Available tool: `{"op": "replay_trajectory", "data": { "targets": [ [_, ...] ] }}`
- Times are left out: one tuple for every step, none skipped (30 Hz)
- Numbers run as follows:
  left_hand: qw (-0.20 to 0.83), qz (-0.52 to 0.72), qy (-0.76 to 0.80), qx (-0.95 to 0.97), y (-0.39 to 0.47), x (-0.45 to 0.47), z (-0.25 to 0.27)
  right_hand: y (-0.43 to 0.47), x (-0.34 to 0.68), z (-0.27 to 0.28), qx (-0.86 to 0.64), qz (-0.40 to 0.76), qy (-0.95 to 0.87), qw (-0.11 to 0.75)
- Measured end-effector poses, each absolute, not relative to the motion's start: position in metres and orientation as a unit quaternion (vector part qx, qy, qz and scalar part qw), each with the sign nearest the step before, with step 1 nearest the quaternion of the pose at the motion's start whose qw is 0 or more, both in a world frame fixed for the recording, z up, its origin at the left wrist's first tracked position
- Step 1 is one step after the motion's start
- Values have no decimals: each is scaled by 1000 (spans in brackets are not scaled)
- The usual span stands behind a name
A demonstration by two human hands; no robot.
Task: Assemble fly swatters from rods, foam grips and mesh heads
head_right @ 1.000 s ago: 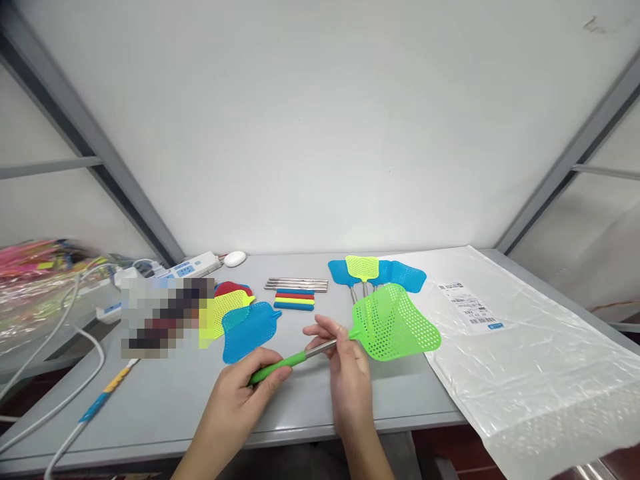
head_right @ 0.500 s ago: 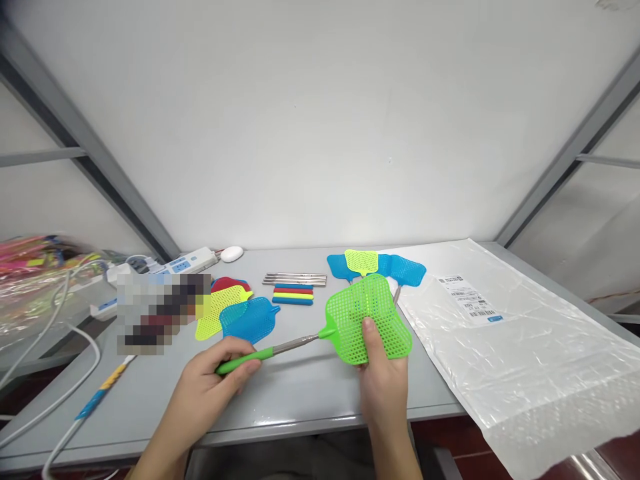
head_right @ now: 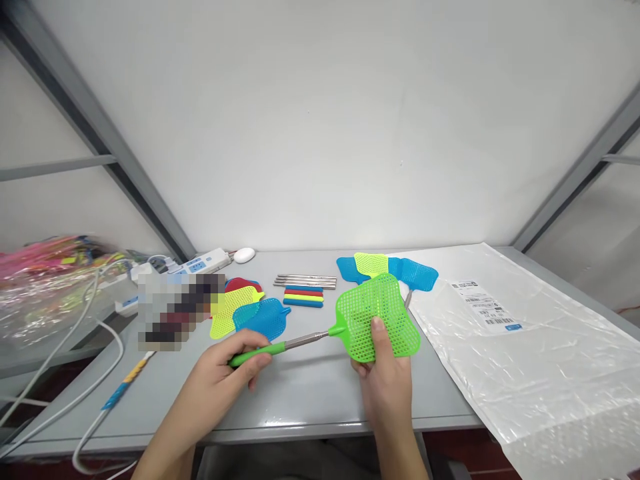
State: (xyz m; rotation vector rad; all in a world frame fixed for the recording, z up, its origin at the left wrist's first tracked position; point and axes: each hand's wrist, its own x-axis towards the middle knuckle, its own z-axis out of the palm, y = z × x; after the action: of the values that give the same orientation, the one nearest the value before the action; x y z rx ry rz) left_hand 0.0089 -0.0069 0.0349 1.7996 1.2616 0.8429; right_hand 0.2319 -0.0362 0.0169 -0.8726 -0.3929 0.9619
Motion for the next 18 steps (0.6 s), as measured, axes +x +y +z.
{"op": "replay_trajectory", "data": {
  "targets": [
    [393, 331, 494, 702, -7, 12, 34, -35, 231, 14, -392, 465, -205, 767],
    [407, 334, 492, 693, -7, 17, 31, -34, 230, 12, -386, 488, -239, 746],
    [430, 340, 489, 679, -7, 24, 28, -33, 227, 9, -388, 507, -280, 717],
    [458, 344, 485, 661, -8, 32, 24, -33, 224, 7, -399, 519, -324, 683],
    [495, 345, 478, 639, -10, 41, 19, -33, 221, 6, -414, 521, -364, 652],
    [530, 345, 467, 618, -12, 50, 15, -33, 218, 6, -431, 513, -396, 628],
    [558, 340, 455, 605, -14, 60, 10, -33, 215, 7, -446, 500, -420, 612],
    [575, 342, 445, 595, -16, 68, 7, -33, 213, 8, -458, 483, -438, 604],
    [585, 346, 436, 590, -18, 75, 4, -33, 212, 9, -468, 466, -451, 600],
    [589, 349, 428, 590, -19, 81, 2, -32, 212, 11, -477, 450, -462, 598],
    [590, 351, 421, 592, -21, 85, 1, -32, 213, 13, -488, 435, -470, 594],
    [591, 350, 415, 597, -21, 88, 0, -32, 215, 14, -500, 421, -474, 590],
    [592, 347, 408, 602, -22, 89, 1, -31, 217, 15, -513, 408, -475, 587],
    [592, 342, 403, 609, -22, 90, 2, -30, 219, 16, -524, 399, -472, 586],
    [591, 337, 399, 615, -22, 90, 4, -30, 221, 16, -533, 392, -468, 585],
    [590, 331, 397, 621, -21, 91, 6, -28, 223, 16, -540, 387, -466, 585],
    [585, 324, 397, 629, -21, 91, 9, -27, 225, 15, -545, 382, -465, 583],
    [576, 314, 399, 640, -20, 92, 12, -26, 227, 15, -549, 378, -465, 583]
  ]
}}
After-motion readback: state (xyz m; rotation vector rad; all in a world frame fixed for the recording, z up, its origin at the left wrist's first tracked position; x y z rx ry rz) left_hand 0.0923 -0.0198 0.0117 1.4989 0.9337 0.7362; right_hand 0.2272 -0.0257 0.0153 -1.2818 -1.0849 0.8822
